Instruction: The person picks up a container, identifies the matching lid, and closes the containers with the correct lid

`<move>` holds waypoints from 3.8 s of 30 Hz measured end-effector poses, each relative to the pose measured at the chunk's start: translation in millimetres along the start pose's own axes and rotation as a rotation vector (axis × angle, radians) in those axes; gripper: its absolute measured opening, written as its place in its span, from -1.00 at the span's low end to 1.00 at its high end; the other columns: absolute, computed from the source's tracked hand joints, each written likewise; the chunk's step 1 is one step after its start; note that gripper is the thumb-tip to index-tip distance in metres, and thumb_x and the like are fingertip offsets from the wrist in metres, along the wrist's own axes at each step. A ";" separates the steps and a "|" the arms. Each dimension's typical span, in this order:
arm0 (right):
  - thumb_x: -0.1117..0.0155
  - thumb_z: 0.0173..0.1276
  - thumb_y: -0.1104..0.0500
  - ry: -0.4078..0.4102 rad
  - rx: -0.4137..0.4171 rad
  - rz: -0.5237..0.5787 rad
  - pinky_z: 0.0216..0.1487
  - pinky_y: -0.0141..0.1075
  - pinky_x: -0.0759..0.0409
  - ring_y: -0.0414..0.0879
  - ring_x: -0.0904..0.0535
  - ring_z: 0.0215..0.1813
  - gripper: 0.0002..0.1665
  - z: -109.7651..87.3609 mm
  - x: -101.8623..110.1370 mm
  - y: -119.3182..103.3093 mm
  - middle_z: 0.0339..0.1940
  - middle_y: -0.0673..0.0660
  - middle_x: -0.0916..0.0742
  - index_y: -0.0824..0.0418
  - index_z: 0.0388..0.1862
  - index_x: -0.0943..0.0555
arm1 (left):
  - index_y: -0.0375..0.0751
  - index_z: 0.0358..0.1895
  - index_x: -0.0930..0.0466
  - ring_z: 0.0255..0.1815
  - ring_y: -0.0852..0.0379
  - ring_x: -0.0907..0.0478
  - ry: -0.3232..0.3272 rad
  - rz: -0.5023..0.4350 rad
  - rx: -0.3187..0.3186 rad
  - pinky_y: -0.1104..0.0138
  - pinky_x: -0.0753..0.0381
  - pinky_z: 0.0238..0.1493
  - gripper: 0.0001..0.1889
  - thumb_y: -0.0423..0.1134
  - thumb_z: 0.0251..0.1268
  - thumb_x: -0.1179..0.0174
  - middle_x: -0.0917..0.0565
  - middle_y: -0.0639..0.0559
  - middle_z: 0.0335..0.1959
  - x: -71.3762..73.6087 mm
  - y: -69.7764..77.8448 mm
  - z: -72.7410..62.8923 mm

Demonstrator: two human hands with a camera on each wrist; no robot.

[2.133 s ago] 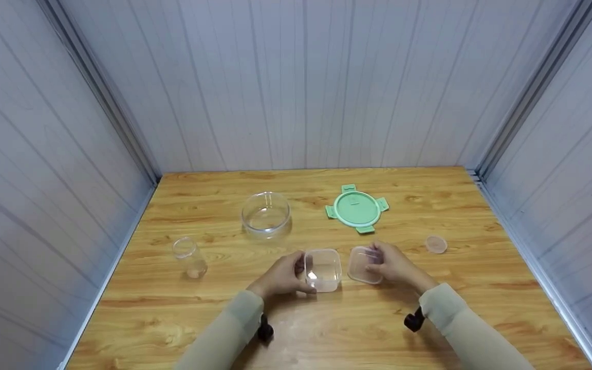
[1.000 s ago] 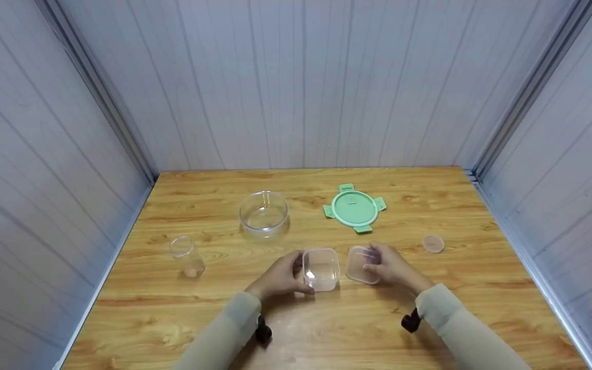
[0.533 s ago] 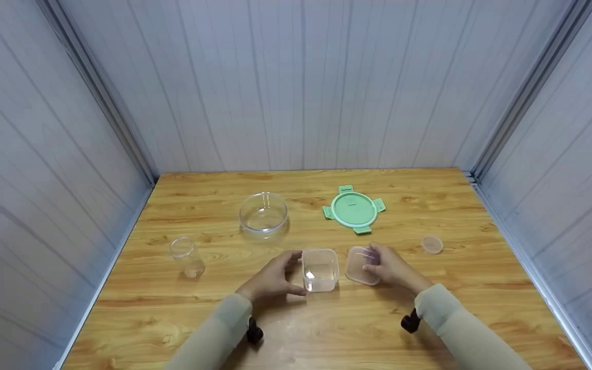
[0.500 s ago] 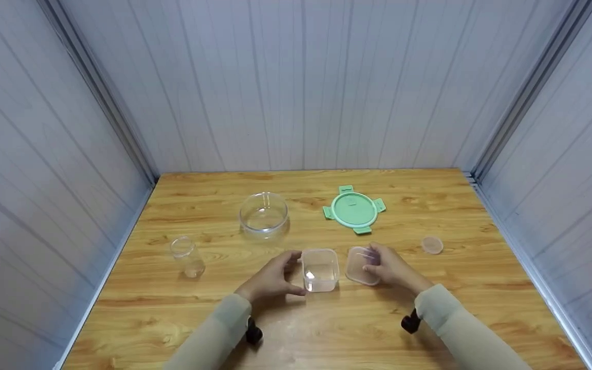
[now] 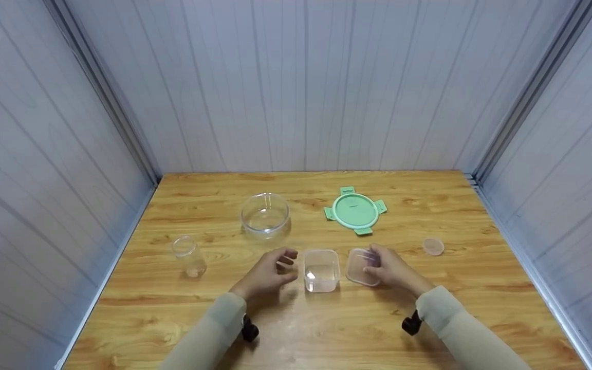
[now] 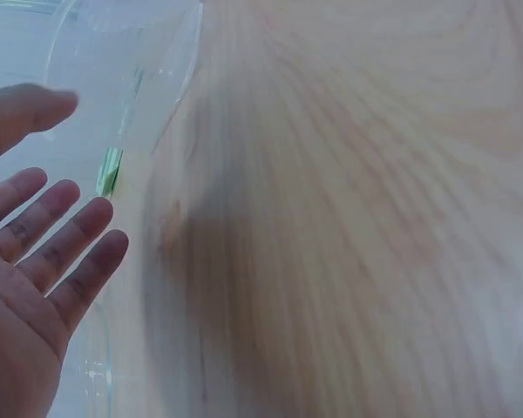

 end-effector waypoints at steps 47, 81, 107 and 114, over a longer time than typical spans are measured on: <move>-0.34 0.52 0.44 0.056 0.154 0.178 0.44 0.18 -0.62 0.49 -0.56 0.46 -0.72 13.0 38.6 -59.5 0.36 0.58 -0.64 0.43 0.10 -0.49 | -0.43 0.30 -0.61 0.18 -0.30 -0.72 0.196 -0.046 -0.064 -0.12 -0.74 0.21 -0.57 -0.29 0.49 -0.39 -0.74 -0.34 0.18 15.6 56.4 38.5; -0.25 0.57 0.42 -0.048 0.239 0.259 0.24 -0.02 -0.79 0.51 -0.55 0.47 -0.78 20.2 17.9 -102.4 0.38 0.60 -0.62 0.48 0.10 -0.50 | -0.40 0.23 -0.69 0.04 -0.05 -0.75 0.176 -0.063 -0.061 0.20 -0.78 0.09 -0.64 -0.21 0.57 -0.34 -0.81 -0.26 0.05 0.9 80.7 53.4; -0.18 0.53 0.44 -0.070 0.207 0.386 -0.26 -0.41 -0.68 -0.13 -0.68 -0.14 -0.68 24.9 -0.2 -109.9 0.13 0.51 -0.71 0.59 0.17 -0.44 | -0.60 0.10 -0.64 -0.40 0.26 -0.65 0.164 -0.304 -0.017 0.44 -0.73 -0.36 -0.77 -0.47 0.55 -0.24 -0.71 -0.04 -0.26 -8.6 81.8 55.5; -0.27 0.58 0.35 -0.020 0.184 0.343 -0.20 -0.36 -0.71 -0.08 -0.67 -0.17 -0.52 24.2 0.5 -104.4 0.15 0.45 -0.68 0.49 0.36 -0.41 | -0.59 0.05 -0.61 -0.40 0.25 -0.64 0.176 -0.333 0.014 0.45 -0.73 -0.34 -0.82 -0.48 0.57 -0.21 -0.69 -0.03 -0.26 -8.3 77.7 53.0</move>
Point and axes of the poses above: each hand's wrist, its own z-axis towards the middle knuckle, its own x-axis out of the back of the hand, y = z × x, the point moved 8 cm from there along z, towards the middle knuckle
